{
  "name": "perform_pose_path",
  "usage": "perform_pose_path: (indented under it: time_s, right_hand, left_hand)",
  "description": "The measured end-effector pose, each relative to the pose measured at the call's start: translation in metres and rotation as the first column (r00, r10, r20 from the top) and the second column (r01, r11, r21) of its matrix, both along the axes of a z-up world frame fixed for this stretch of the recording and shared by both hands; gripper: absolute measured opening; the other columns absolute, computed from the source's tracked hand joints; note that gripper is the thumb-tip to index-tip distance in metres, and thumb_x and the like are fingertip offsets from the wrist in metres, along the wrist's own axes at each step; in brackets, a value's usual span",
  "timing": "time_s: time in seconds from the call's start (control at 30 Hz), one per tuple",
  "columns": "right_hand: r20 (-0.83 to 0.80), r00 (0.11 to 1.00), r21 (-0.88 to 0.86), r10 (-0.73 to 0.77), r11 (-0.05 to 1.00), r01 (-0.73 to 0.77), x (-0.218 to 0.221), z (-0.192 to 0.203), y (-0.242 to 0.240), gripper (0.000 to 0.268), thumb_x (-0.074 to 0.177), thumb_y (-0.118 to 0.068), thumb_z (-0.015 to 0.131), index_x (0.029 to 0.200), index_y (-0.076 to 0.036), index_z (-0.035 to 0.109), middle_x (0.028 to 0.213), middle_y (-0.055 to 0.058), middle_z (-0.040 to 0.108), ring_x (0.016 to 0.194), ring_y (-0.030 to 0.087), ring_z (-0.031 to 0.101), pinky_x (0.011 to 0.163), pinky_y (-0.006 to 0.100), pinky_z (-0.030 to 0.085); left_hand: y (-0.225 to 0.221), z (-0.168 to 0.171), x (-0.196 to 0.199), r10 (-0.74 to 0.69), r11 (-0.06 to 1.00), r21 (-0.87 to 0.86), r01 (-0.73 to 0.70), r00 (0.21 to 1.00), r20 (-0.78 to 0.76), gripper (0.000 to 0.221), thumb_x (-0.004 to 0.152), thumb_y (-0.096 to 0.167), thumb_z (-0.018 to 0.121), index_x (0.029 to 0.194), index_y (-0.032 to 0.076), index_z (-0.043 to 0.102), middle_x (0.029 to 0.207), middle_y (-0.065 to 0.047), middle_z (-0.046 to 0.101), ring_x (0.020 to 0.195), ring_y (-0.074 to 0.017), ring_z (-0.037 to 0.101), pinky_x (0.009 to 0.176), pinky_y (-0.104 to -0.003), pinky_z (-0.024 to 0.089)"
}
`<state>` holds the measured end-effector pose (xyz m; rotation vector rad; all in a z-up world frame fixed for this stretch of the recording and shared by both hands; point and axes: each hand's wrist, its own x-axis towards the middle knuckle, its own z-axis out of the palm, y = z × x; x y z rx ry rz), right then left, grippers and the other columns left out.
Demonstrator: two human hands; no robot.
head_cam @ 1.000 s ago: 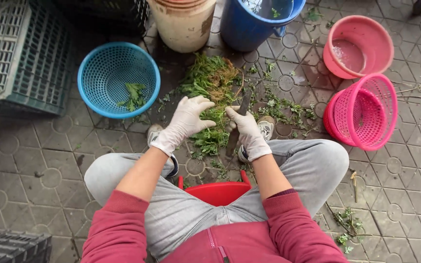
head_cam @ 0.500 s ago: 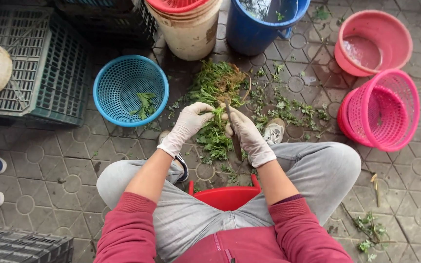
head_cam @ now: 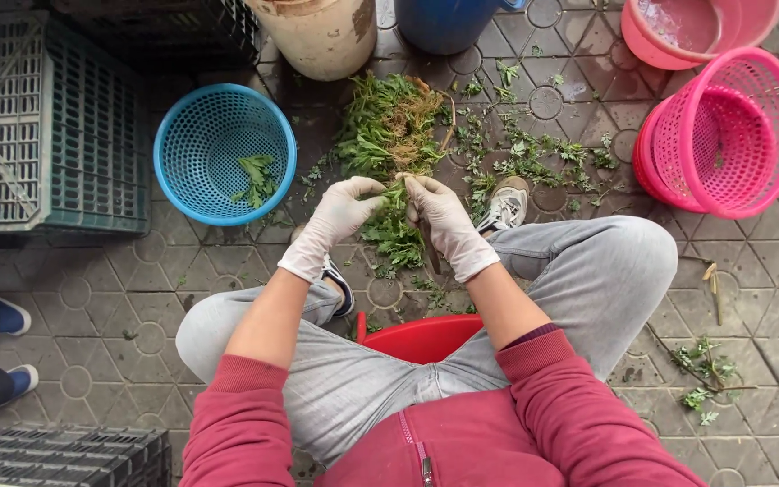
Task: Trimming the roots off leafy greens with a knife and sorting them into baskets.
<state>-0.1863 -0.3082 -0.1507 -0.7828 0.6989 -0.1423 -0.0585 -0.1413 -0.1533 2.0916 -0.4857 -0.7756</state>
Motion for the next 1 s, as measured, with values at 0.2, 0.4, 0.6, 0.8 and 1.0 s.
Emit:
perform_pose_path:
  time_s: [0.2,0.4,0.6,0.8,1.0]
  right_hand:
    - [-0.104,0.985,0.027,-0.135,0.990,0.139,0.012,0.066,-0.040,0.033,0.104,-0.047,0.080,0.118,-0.019,0.068,0.096,0.000,0.063,0.059,0.005,0.057,0.050,0.026,0.054]
    - [-0.158,0.889,0.025,-0.430,0.898,0.439,-0.017,-0.049,-0.087,0.087,0.104,-0.065,0.074,0.155,-0.001,0.045,0.150,0.023,0.059,0.069,0.003,0.045,0.058,0.015,0.043]
    - [-0.004,0.994,-0.333,0.111,0.937,-0.106,0.005,0.092,-0.014,0.045,0.098,-0.036,0.087,0.141,-0.024,0.075,0.147,0.010,0.071,0.060,-0.001,0.054,0.058,0.019,0.055]
    - [0.123,0.959,-0.787,0.255,0.614,-0.062,0.019,0.027,-0.012,0.015,0.096,-0.024,0.092,0.110,-0.022,0.088,0.094,0.003,0.078,0.078,0.013,0.066,0.080,0.029,0.056]
    - [0.115,0.992,-0.979,-0.040,0.165,0.121,0.013,-0.007,-0.053,0.023,0.100,-0.014,0.084,0.120,-0.027,0.083,0.103,-0.001,0.072,0.093,0.021,0.077,0.084,0.033,0.063]
  left_hand:
    - [0.004,0.030,-0.007,0.044,0.949,-0.285,-0.135,0.952,-0.304,0.023,0.095,0.017,0.089,0.115,0.010,0.084,0.089,0.001,0.080,0.083,-0.0062,0.067,0.084,-0.023,0.056]
    - [0.008,0.032,-0.003,0.008,0.757,-0.484,-0.439,0.747,-0.665,0.017,0.100,0.009,0.085,0.113,0.004,0.076,0.095,-0.010,0.081,0.084,-0.0191,0.081,0.081,-0.034,0.068]
    - [0.014,0.044,0.001,-0.108,0.688,-0.564,-0.457,0.704,-0.702,0.020,0.100,0.019,0.083,0.110,0.005,0.075,0.105,-0.021,0.085,0.096,-0.0323,0.084,0.088,-0.046,0.066]
    - [0.017,0.052,0.003,-0.088,0.707,-0.543,-0.453,0.705,-0.704,0.018,0.098,0.015,0.085,0.110,0.006,0.075,0.101,-0.015,0.085,0.091,-0.0261,0.084,0.083,-0.037,0.066]
    - [0.026,0.023,-0.001,-0.059,0.768,-0.475,-0.429,0.692,-0.720,0.012,0.099,0.008,0.083,0.109,0.005,0.076,0.100,-0.009,0.083,0.087,-0.0194,0.081,0.082,-0.031,0.065]
